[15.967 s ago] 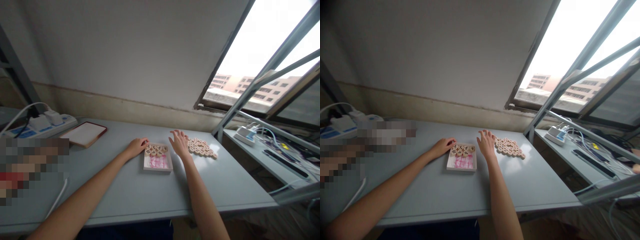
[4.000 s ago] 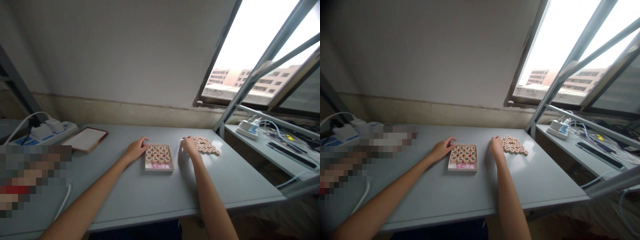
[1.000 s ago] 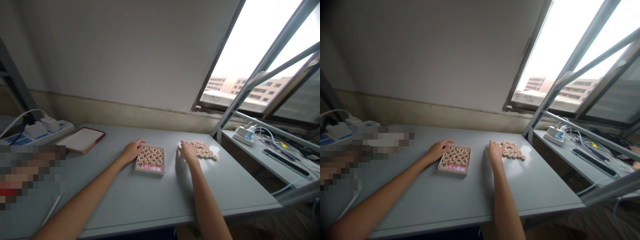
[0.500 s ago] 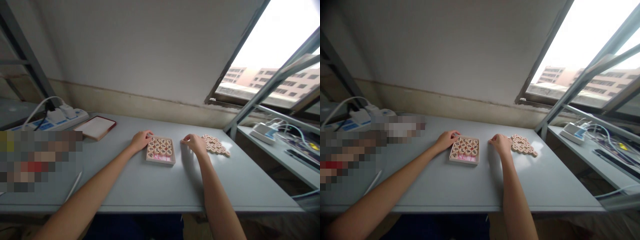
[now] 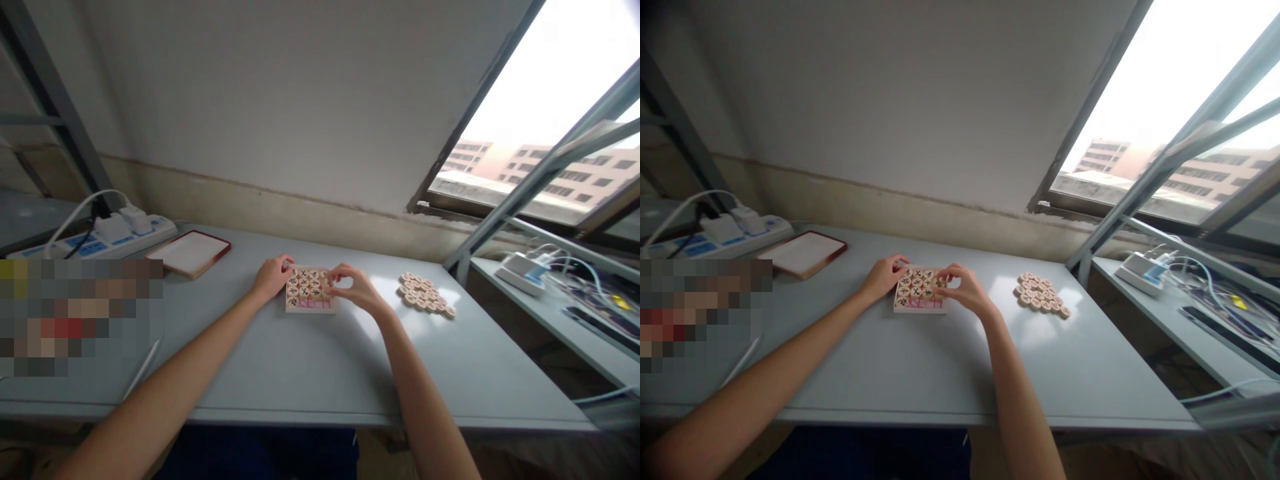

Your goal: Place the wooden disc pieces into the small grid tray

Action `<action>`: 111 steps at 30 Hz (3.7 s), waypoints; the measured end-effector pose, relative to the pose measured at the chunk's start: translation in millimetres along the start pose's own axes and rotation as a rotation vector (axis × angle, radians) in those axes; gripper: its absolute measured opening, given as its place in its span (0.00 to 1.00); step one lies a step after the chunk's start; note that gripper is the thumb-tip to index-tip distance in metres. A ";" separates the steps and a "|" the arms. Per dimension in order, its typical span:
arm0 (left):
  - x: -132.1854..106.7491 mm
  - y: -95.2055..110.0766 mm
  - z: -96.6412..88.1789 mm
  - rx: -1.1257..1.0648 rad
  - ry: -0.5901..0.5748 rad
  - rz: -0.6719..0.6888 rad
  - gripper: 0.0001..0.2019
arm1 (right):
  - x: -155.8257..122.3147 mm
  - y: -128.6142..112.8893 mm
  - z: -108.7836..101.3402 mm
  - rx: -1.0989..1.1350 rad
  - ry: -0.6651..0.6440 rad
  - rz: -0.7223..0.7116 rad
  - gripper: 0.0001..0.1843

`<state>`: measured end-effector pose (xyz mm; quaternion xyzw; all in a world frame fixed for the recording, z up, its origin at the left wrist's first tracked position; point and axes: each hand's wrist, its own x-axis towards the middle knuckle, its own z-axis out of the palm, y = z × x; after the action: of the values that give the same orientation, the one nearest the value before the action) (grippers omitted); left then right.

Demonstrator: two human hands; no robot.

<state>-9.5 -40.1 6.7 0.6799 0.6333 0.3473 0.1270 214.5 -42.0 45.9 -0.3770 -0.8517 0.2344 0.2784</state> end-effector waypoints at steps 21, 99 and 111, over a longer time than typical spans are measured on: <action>0.8 0.5 0.4 0.028 -0.006 -0.021 0.10 | 3.6 -3.4 16.3 -0.436 0.080 0.157 0.19; -1.1 -2.3 -6.3 0.214 -0.040 0.018 0.12 | -20.2 60.9 -34.6 -0.659 0.056 0.342 0.14; -2.1 0.0 -8.6 0.221 -0.060 0.009 0.13 | -10.5 24.6 -28.9 0.051 0.049 0.170 0.16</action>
<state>-14.9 -44.4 12.3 0.7026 0.6606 0.2554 0.0686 251.8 -29.8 49.0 -0.4462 -0.8033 0.2696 0.2880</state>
